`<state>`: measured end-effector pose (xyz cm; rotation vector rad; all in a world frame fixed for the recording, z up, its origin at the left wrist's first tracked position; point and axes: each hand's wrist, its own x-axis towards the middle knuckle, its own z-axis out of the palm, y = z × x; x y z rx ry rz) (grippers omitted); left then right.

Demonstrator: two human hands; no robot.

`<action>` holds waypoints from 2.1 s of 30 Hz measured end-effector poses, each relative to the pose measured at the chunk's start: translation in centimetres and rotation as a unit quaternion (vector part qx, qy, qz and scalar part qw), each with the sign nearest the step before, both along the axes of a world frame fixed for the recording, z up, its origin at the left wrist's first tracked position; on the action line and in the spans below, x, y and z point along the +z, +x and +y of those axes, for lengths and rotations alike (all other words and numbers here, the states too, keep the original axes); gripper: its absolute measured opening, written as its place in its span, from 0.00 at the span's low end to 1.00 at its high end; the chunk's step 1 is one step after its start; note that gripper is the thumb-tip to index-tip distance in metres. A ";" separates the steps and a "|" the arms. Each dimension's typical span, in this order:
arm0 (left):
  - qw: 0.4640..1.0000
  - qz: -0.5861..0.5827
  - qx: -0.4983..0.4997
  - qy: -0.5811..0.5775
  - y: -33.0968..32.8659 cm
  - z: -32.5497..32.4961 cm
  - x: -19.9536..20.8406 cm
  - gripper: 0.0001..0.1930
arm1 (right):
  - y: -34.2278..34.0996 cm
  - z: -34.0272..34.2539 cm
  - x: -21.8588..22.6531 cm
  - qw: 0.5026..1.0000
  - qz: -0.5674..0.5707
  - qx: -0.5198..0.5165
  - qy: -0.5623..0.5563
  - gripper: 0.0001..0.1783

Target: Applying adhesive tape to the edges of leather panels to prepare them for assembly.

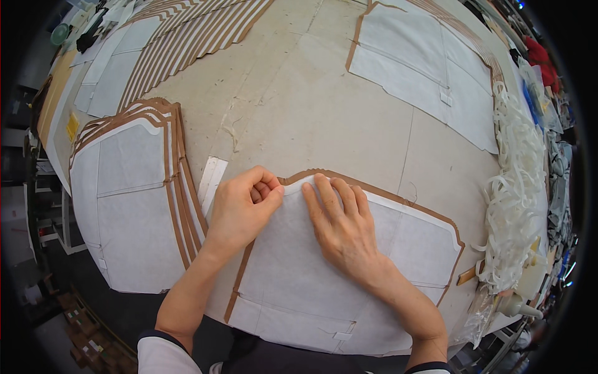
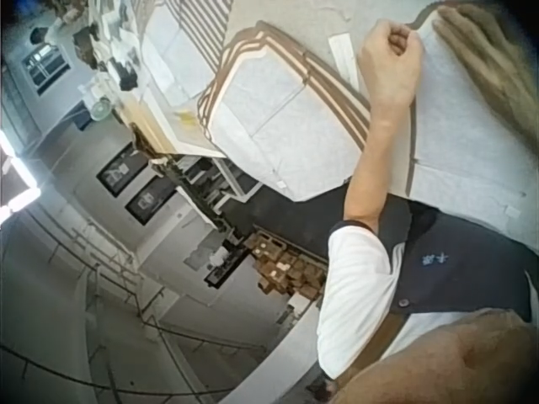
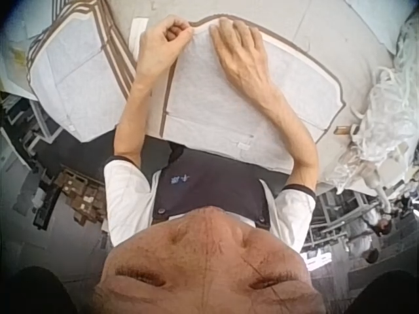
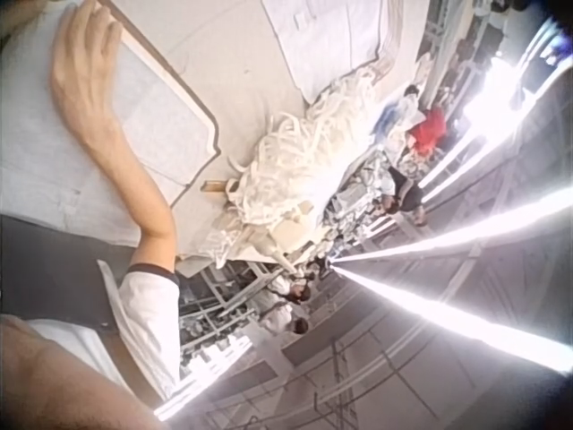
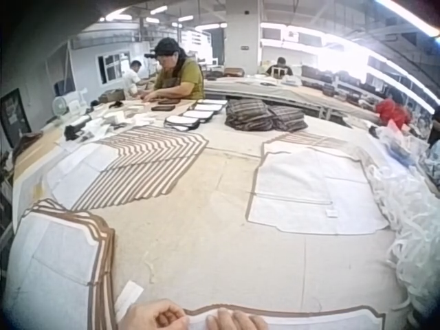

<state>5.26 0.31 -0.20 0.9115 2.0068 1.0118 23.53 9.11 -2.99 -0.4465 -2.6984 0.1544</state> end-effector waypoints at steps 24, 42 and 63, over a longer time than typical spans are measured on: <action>0.942 0.281 -0.072 0.166 1.0 -4.5 -1.3 0.11 | -1.5 -0.6 -0.2 0.997 0.048 0.051 -0.026 0.26; 0.946 0.292 -0.082 0.116 2.6 -6.1 -0.2 0.17 | 4.6 -0.9 0.2 0.995 -0.036 0.000 -0.092 0.35; 0.986 -0.120 -0.061 -0.101 0.5 -11.0 1.7 0.20 | 32.2 -5.6 2.6 0.642 0.243 -0.391 -0.613 0.18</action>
